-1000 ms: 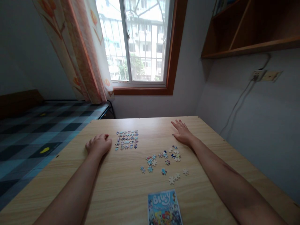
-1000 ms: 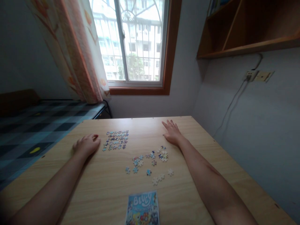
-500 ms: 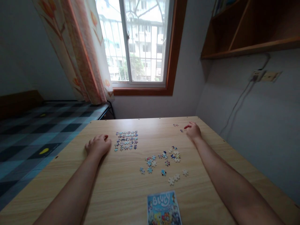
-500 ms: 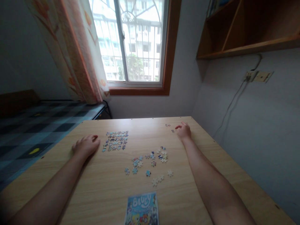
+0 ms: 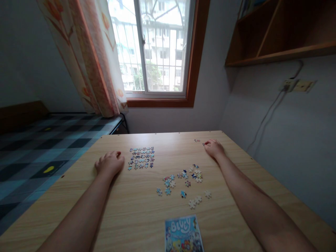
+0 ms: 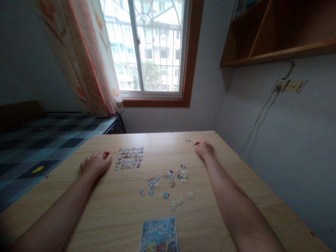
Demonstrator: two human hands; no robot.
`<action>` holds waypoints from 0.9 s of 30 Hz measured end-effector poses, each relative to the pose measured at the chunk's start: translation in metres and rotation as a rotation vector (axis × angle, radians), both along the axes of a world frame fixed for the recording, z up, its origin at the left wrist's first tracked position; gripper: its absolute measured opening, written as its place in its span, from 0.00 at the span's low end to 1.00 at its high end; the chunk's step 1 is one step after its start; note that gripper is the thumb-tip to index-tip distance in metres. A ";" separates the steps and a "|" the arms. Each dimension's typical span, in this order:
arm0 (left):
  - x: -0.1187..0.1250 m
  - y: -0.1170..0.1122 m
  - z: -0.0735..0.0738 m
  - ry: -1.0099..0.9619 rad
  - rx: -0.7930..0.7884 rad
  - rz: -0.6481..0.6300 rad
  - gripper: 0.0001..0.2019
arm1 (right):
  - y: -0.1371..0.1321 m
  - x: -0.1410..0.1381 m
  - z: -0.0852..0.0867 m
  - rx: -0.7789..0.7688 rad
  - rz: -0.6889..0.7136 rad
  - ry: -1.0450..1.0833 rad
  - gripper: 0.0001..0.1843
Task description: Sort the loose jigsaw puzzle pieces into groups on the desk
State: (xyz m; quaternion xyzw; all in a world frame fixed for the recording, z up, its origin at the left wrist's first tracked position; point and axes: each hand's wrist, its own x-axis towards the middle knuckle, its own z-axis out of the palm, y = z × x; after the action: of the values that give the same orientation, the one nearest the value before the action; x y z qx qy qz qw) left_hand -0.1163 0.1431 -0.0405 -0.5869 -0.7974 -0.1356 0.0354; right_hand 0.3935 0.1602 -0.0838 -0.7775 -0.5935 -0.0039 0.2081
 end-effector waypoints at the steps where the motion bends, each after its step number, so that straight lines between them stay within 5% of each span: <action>1: 0.000 0.000 0.000 0.000 -0.001 -0.001 0.25 | -0.001 -0.001 0.001 -0.006 -0.002 -0.001 0.20; 27: 0.000 -0.001 -0.002 0.005 -0.007 0.006 0.24 | 0.000 -0.013 0.001 -0.082 -0.008 -0.025 0.26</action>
State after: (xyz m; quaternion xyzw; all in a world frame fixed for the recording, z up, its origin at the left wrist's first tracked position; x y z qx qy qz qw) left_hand -0.1159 0.1424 -0.0425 -0.5851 -0.7995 -0.1312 0.0358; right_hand 0.3808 0.1599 -0.0824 -0.7877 -0.5924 0.0100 0.1687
